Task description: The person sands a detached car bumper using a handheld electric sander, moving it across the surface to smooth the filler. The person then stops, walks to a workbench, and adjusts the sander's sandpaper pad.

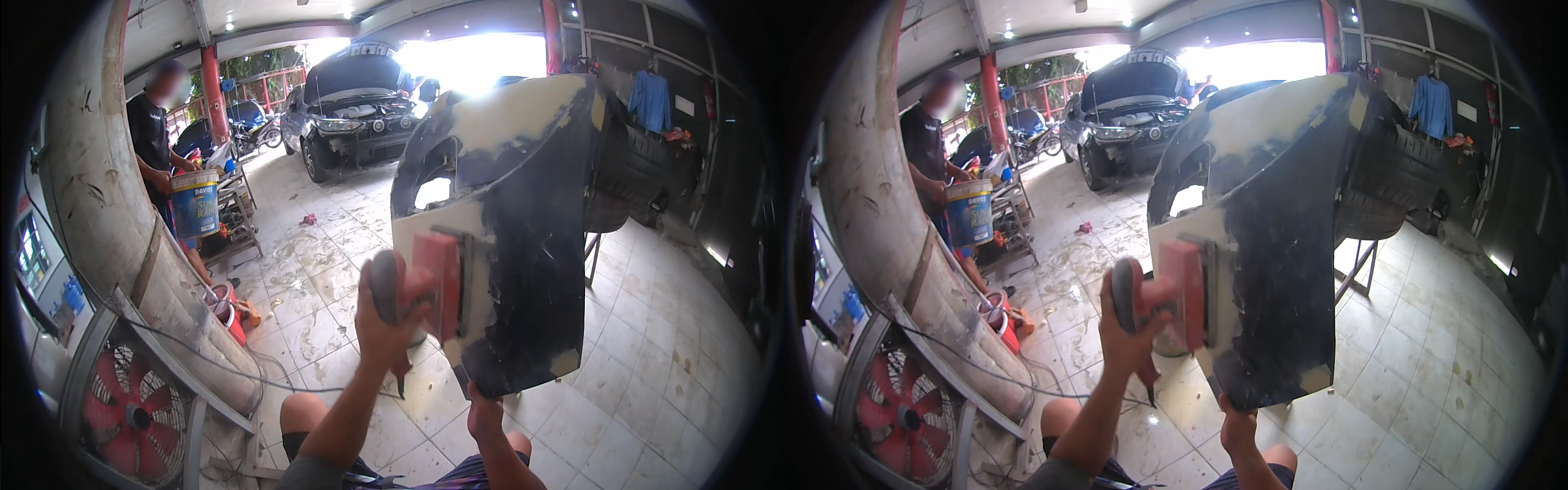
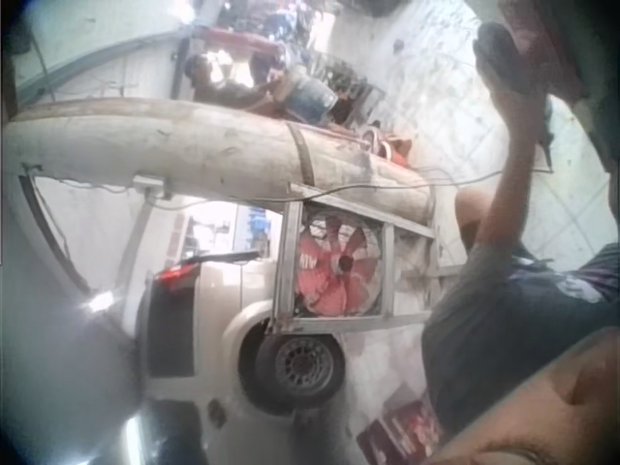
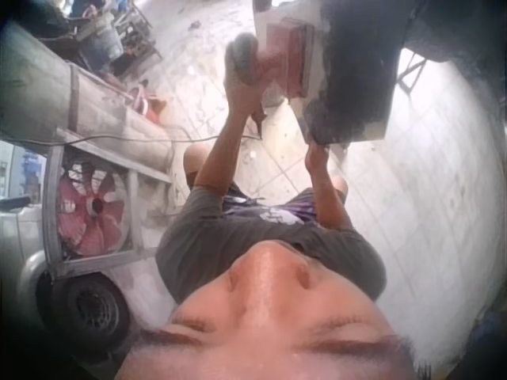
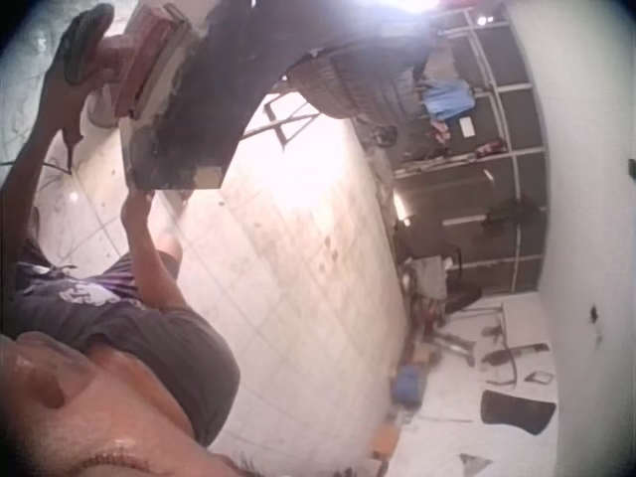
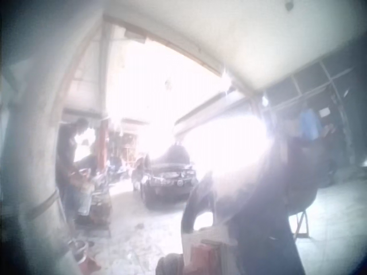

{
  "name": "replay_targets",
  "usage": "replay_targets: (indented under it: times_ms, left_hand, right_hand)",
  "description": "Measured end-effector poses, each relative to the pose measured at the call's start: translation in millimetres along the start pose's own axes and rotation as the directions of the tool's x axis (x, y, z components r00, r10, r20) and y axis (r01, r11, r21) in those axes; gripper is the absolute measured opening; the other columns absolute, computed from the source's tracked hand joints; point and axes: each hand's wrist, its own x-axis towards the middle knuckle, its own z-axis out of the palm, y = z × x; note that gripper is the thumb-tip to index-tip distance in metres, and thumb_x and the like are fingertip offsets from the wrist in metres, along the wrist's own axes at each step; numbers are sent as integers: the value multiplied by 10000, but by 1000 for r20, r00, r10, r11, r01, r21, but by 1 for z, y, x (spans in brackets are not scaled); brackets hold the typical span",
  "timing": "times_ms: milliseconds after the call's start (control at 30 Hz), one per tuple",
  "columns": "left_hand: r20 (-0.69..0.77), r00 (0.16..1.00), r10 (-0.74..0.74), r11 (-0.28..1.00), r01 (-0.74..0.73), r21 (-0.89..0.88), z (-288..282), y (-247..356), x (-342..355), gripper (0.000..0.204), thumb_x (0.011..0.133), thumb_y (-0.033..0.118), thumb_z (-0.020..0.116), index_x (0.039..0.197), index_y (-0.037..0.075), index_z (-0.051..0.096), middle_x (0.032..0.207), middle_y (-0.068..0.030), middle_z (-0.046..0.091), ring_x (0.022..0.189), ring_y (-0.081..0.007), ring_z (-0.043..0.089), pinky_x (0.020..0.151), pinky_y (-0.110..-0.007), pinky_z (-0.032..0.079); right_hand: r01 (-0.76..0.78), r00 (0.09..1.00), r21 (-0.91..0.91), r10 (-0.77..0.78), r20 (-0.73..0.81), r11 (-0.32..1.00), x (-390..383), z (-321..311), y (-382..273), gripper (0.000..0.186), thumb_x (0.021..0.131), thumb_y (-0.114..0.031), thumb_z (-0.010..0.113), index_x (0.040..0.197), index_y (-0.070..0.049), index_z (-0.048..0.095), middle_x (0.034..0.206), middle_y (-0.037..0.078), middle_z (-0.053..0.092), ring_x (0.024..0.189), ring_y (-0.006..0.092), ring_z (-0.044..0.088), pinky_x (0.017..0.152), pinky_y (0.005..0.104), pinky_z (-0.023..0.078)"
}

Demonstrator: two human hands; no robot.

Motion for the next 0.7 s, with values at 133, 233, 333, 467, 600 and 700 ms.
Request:
replay_targets:
  times_ms: [133,233,333,467,600,700]
  left_hand:
    - [-2,993,117,993,-117,-6,3,-5,-22,1159,740,250,986,1644,13,301,1425,-229,626,1300,-355,637,1093,-442,517]
    - [-5,999,43,999,-43,-18,-4,-18,0,1151,740,252,986,1641,8,313,1429,-224,624,1300,-336,636,1096,-441,515]
    - [-33,999,4,996,-7,-93,-13,-41,35,1136,754,234,970,1648,5,307,1418,-209,644,1251,-298,668,1062,-414,543]
    - [-62,998,19,994,-26,-103,-23,-85,84,1090,778,222,933,1644,0,311,1318,-181,709,1187,-270,705,1019,-394,573]
    - [-77,994,-73,992,65,-107,-31,-131,126,1077,797,312,924,1649,34,326,1337,-156,700,1188,-261,705,1019,-393,574]
    - [-70,983,-171,980,162,-111,-37,-148,137,1082,796,347,926,1651,51,331,1326,-149,705,1184,-264,709,1010,-398,579]
  right_hand:
    - [-16,999,40,14,41,999,1,-5,-2,559,926,93,728,1437,-56,558,1392,50,637,1277,203,607,1138,346,435]
    - [-44,998,25,43,36,999,0,-8,2,571,926,107,714,1453,-56,563,1421,60,637,1318,211,604,1176,344,424]
    - [-21,998,51,18,65,998,-4,-8,7,554,923,97,727,1434,-64,585,1410,54,648,1306,202,612,1160,332,438]
    - [-22,998,86,18,52,996,-9,-6,7,537,926,86,738,1421,-69,599,1393,47,658,1300,193,616,1153,327,443]
    - [-4,997,126,-5,72,992,-12,-2,4,545,927,87,741,1427,-66,587,1391,48,656,1299,194,618,1149,328,450]
    - [-16,999,118,12,38,993,-13,-1,6,577,924,88,748,1447,-71,566,1409,53,644,1302,197,616,1147,327,454]
